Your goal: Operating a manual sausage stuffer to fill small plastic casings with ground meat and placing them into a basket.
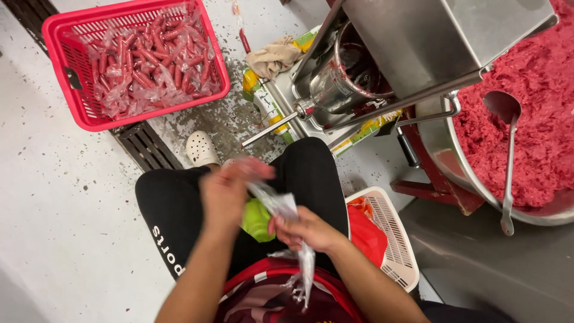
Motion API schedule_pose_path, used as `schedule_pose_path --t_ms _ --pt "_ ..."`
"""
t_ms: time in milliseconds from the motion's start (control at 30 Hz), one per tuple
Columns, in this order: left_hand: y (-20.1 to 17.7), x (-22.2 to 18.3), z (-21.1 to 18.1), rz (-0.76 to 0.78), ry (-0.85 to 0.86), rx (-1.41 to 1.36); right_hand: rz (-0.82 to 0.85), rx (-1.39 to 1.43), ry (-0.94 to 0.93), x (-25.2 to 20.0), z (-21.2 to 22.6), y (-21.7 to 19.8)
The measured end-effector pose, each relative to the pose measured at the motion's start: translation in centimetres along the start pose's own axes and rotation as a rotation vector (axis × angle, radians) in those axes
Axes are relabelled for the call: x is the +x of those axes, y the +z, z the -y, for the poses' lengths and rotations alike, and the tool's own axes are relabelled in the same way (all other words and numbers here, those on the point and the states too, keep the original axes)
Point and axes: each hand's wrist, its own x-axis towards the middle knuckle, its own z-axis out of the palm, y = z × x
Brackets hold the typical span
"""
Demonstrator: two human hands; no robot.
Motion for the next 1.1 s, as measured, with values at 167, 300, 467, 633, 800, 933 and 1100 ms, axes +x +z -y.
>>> schedule_pose_path --t_ms 167,300,467,633,800,933,1100 --pt "-12.5 8.5 4.2 -0.430 0.409 1.083 -0.066 -0.174 0.034 -3.1 0.1 -4.0" --pt "-18.2 10.1 9.6 -0.195 0.249 1.501 -0.225 -0.157 -0.021 -5.7 0.9 -8.7" --pt "-19.6 12.4 11.9 -0.176 0.163 1.586 -0.390 -0.134 -0.111 -7.9 1.3 -11.2" --pt "-18.2 13.1 12.0 -0.148 0.032 1.623 -0.427 -0.181 -0.080 -8.3 0.5 -11.2" --pt "-15.6 13.1 12.0 -0.055 0.045 1.633 -0.443 -0.261 -0.065 -7.9 1.3 -10.5" --pt "-15.2 13.4 12.2 0.096 0.038 1.543 -0.660 -0.580 -0.147 -9.4 5.5 -9.7" --pt "-9.3 15.5 10.8 0.183 -0.009 1.466 -1.070 -0.971 -0.447 -10.5 11.4 -13.0"
